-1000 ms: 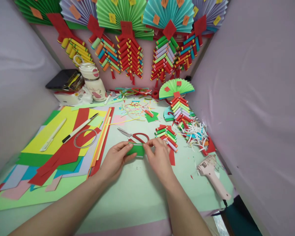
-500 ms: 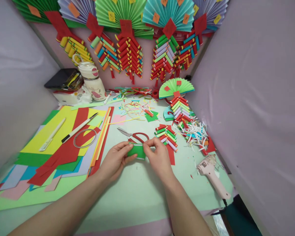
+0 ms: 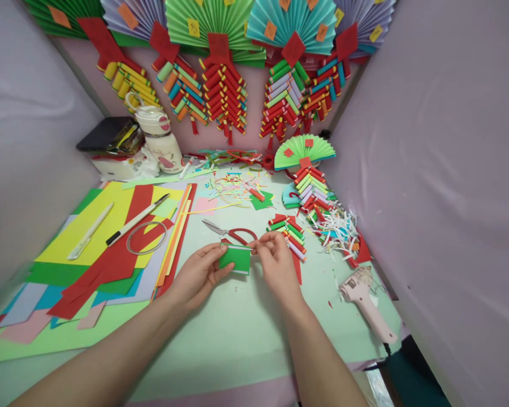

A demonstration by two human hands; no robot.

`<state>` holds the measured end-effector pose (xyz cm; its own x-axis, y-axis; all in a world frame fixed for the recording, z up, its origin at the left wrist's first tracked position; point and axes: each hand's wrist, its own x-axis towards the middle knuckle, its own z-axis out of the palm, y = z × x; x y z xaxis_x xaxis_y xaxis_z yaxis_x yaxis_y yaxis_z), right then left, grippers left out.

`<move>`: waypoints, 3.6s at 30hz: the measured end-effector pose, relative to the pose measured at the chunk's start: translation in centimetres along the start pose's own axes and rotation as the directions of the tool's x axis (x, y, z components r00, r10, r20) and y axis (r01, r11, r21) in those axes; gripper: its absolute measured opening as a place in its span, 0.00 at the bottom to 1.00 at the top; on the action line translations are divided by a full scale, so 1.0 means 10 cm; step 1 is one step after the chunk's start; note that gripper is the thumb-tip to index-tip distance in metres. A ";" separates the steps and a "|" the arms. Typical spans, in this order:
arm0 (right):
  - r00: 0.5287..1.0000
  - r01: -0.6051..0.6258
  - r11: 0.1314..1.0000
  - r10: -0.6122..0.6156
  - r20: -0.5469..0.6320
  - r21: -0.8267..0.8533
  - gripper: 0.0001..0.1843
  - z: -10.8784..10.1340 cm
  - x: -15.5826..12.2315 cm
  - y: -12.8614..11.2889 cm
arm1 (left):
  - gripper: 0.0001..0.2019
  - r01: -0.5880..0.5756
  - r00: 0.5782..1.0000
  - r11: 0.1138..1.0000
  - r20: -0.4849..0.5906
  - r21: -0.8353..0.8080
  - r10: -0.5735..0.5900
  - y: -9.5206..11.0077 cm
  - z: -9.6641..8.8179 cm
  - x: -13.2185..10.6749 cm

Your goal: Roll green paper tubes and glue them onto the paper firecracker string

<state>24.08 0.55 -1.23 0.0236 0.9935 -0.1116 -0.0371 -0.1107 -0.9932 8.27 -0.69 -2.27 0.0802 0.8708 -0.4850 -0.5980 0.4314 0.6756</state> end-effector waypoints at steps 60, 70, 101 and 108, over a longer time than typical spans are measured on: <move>0.959 0.269 0.739 -0.144 0.245 -0.618 0.25 -0.15 0.15 0.02 | 0.08 -0.325 0.929 0.902 -0.084 0.285 0.361 0.24 -0.03 -0.01; 0.900 0.435 0.517 -0.232 0.368 -0.738 0.18 -0.08 0.10 0.00 | 0.07 -0.427 0.864 0.796 -0.067 0.429 0.499 0.31 -0.09 0.04; 0.868 0.465 0.309 -0.343 0.358 -0.830 0.16 -0.14 0.11 0.11 | 0.10 -0.343 0.930 0.871 -0.002 0.353 0.367 0.20 -0.17 0.12; 0.857 0.480 0.280 -0.355 0.375 -0.832 0.15 -0.14 0.11 0.12 | 0.10 -0.346 0.929 0.864 0.002 0.365 0.371 0.19 -0.18 0.14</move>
<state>25.50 1.52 -2.59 -0.3410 0.9007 0.2693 0.8319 0.4225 -0.3599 5.85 0.87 -2.65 -0.1458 0.9690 -0.1992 -0.2533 0.1581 0.9544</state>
